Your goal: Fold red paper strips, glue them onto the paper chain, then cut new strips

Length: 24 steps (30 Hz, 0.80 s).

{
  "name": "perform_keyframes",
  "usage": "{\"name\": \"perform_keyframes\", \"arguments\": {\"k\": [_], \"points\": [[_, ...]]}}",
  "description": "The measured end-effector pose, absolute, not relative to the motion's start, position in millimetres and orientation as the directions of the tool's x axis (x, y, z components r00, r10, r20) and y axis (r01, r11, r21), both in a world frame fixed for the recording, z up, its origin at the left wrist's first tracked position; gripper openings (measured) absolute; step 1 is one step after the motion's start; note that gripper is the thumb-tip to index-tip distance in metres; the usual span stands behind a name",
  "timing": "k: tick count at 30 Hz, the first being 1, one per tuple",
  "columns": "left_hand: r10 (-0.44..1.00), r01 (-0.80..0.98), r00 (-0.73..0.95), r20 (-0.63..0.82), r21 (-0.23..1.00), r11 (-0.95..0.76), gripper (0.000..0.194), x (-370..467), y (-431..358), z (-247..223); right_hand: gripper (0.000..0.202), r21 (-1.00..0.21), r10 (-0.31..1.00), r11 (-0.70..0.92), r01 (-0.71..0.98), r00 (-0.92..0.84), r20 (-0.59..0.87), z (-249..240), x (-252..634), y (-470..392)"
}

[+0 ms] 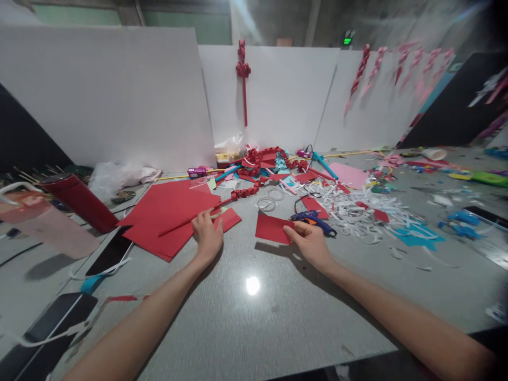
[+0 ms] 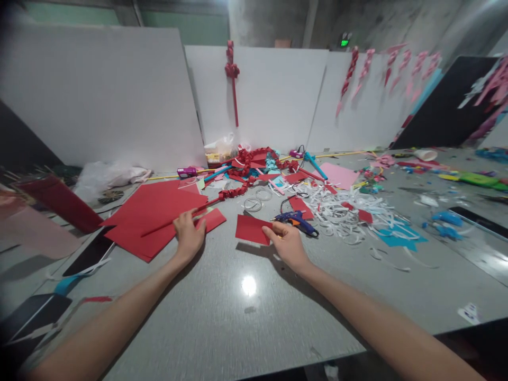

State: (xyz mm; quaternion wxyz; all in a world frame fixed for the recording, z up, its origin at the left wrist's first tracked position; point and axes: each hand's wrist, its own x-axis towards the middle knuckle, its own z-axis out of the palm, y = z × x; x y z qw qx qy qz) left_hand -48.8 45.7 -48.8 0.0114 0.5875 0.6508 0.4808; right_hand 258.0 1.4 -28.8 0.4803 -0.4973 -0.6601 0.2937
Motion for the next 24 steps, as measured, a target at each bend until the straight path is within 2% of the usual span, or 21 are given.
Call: {"name": "perform_keyframes", "arguments": {"k": [3,5,8,11,15,24], "points": [[0.758,0.726,-0.178,0.627,0.604,-0.329,0.031,-33,33,-37,0.036,-0.822,0.917,0.39,0.414,-0.093,0.388,-25,256,-2],[0.834,0.586,0.007,0.552,0.673,-0.451,0.029,-20,20,-32,0.028,-0.797,0.9,0.428,0.426,-0.123,0.418,-25,254,-4],[0.892,0.439,0.205,0.402,0.777,-0.451,0.029,-4,4,-31,0.025,-0.784,0.892,0.45,0.427,-0.167,0.421,-27,252,-5],[0.893,0.395,0.23,0.387,0.801,-0.449,0.022,1,-3,-37,0.026,-0.776,0.895,0.446,0.445,-0.193,0.403,-29,250,-5],[0.905,0.375,0.198,0.376,0.824,-0.424,0.023,-4,2,-42,0.035,-0.793,0.91,0.414,0.446,-0.194,0.366,-30,249,-6],[0.873,0.412,0.298,0.387,0.773,-0.483,0.021,-10,9,-47,0.039,-0.744,0.9,0.433,0.51,-0.285,0.328,-39,246,-2]]}}
